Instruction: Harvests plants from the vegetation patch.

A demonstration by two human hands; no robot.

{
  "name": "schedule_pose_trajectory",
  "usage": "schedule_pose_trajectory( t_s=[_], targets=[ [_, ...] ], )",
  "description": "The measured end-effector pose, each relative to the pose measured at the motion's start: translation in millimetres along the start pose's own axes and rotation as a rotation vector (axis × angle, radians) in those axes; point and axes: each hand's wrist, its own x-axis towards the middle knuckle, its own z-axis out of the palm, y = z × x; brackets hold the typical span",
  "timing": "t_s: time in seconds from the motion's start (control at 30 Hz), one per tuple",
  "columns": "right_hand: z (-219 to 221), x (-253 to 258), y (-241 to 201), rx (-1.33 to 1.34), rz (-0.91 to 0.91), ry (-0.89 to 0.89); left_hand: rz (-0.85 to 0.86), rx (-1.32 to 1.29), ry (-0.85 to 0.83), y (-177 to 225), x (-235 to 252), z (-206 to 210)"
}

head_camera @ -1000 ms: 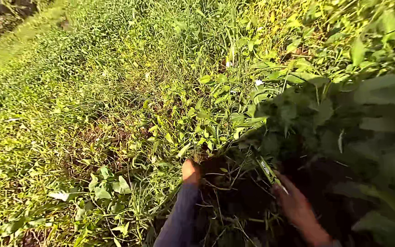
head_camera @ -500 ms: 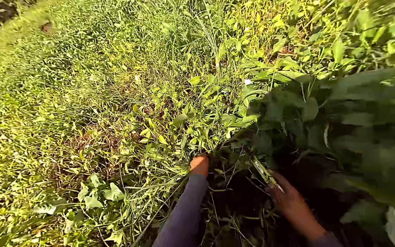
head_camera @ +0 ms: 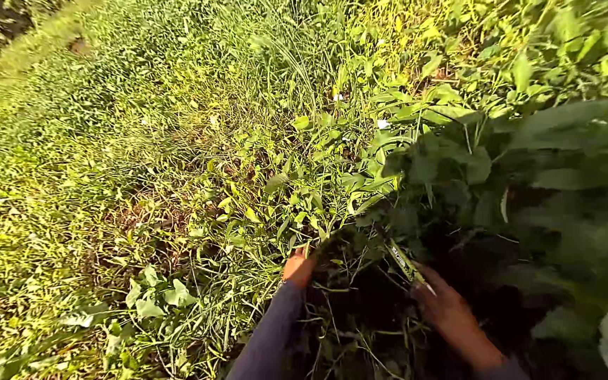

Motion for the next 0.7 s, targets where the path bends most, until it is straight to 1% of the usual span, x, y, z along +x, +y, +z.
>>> schedule_pose_trajectory(
  t_s=[0.07,0.17,0.2,0.27,0.33,0.4,0.47,0.53,0.63,0.7],
  targets=[
    [-0.6,-0.3,0.5,-0.003,0.005,-0.002,-0.125,-0.035,0.041,12.9,11.4,-3.4],
    [1.5,-2.9,-0.3,-0.004,0.006,-0.009,-0.261,-0.013,0.006,32.8,20.0,-11.9],
    [1.7,-3.7,-0.5,-0.001,0.005,-0.010,-0.277,-0.031,-0.011,36.6,19.1,-15.1],
    [1.4,-4.3,0.5,0.000,0.008,-0.014,-0.259,-0.057,-0.050,36.6,15.3,-20.4],
    [-0.4,-2.7,1.7,0.000,0.019,-0.023,-0.183,0.006,-0.087,32.5,10.9,-21.5],
    [-2.8,-3.0,4.1,0.006,0.032,-0.024,-0.099,0.063,-0.077,31.0,-2.0,-17.2],
    [-2.6,-3.1,6.8,0.004,0.027,-0.023,-0.080,0.065,-0.025,28.4,-14.6,-18.6],
    [-2.7,-2.3,8.7,0.005,0.012,-0.016,-0.142,-0.005,0.077,27.2,-17.6,-30.8],
    [-3.4,-5.0,8.0,0.019,-0.003,-0.020,-0.323,-0.220,0.335,1.8,-10.8,-51.2],
    [-5.4,-7.4,9.7,0.031,-0.011,-0.017,-0.478,-0.418,0.431,-25.7,-12.3,-69.7]
  ],
)
